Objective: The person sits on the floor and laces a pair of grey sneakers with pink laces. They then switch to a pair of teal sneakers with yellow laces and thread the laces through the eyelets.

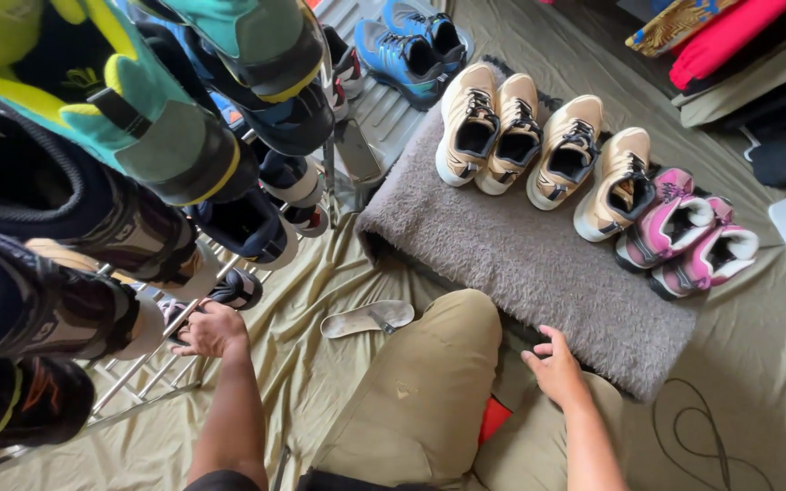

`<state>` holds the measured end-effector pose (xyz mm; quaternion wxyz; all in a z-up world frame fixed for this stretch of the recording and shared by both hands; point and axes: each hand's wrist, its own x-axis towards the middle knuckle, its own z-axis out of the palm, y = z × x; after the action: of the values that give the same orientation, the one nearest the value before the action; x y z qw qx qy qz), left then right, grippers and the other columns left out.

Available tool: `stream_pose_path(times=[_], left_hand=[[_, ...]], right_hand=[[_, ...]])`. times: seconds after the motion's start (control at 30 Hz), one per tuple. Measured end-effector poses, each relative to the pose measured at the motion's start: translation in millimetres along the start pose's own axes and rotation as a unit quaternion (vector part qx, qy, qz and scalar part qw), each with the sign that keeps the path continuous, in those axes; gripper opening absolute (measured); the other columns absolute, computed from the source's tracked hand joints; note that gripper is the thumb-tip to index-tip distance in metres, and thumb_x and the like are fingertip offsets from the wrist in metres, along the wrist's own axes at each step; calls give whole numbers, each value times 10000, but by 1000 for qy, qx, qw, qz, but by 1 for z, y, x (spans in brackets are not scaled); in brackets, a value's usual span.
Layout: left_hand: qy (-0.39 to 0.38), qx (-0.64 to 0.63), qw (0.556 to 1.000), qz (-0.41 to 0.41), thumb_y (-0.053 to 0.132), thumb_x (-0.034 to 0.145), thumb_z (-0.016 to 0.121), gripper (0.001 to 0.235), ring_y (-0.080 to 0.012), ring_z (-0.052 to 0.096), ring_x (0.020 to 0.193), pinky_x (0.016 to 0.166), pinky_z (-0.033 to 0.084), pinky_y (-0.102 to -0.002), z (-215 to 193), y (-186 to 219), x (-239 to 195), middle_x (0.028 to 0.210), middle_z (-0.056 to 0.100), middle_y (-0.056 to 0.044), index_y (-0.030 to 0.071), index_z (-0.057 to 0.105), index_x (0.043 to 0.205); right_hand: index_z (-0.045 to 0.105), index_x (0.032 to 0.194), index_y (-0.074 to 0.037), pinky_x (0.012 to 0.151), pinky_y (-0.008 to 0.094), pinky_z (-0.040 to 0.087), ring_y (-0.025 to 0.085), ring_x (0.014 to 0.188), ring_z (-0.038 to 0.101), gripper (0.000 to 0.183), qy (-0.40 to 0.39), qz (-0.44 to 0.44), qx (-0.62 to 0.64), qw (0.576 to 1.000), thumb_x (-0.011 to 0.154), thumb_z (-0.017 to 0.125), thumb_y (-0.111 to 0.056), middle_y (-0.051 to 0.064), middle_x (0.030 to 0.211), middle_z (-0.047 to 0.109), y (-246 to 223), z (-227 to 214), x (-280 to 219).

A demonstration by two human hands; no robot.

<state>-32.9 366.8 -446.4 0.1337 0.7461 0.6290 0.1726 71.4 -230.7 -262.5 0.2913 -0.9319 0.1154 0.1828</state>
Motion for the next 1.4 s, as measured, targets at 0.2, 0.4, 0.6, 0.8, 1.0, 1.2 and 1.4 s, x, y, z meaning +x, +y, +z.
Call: stream_pose_path(times=[0.2,0.4,0.6,0.8,1.0,1.2,1.4], left_hand=[[19,-48,985,167,270,1037,509,361,-372,613,1006,1208,90,-693,-43,-14,-27,983,677,-181,-4,655,1222],[-50,-94,978,177,178,932,626,324,-254,620,1077,1184,231,-656,-103,15,-68,1122,695,-69,87,640,1242],[-81,-362,868,331,23,833,634,295,-349,691,744,695,552,-439,-140,82,-103,888,743,-179,-6,690,1121],[47,-451,717,529,-55,816,668,400,-299,577,817,769,487,-389,-345,217,-94,993,655,-145,-4,615,1210],[172,-113,868,452,323,835,848,808,-415,397,1292,1151,196,-633,-403,331,-4,1370,453,-238,98,400,1470],[107,90,912,385,716,667,844,1054,-338,486,927,755,407,-498,-378,401,51,1217,455,-237,320,413,1544],[42,65,913,401,590,556,963,729,-273,658,746,610,546,-452,-368,428,84,1072,597,-171,123,792,1089]], right_hand=[[538,1451,-93,745,320,537,218,781,656,609,-54,14,45,997,883,756,-125,131,1032,764,1,-4,5],[600,1366,4,663,339,511,258,730,657,495,-80,10,97,992,896,739,-66,196,914,730,0,-7,11],[657,1281,46,653,356,527,278,740,667,412,-57,-39,124,990,895,747,-67,205,930,705,20,-8,27],[652,1275,79,678,363,527,281,738,661,397,-51,-28,170,984,909,721,-55,224,940,697,13,-15,18],[636,1281,81,641,380,521,284,735,635,392,-55,-38,213,975,911,724,-13,224,951,677,17,-10,34],[638,1309,40,659,368,505,273,785,647,393,-59,-19,208,976,935,709,-56,210,992,692,6,-15,20],[657,1283,48,709,371,546,278,799,677,377,-52,-22,196,979,923,720,-48,212,987,710,-3,-19,8]])
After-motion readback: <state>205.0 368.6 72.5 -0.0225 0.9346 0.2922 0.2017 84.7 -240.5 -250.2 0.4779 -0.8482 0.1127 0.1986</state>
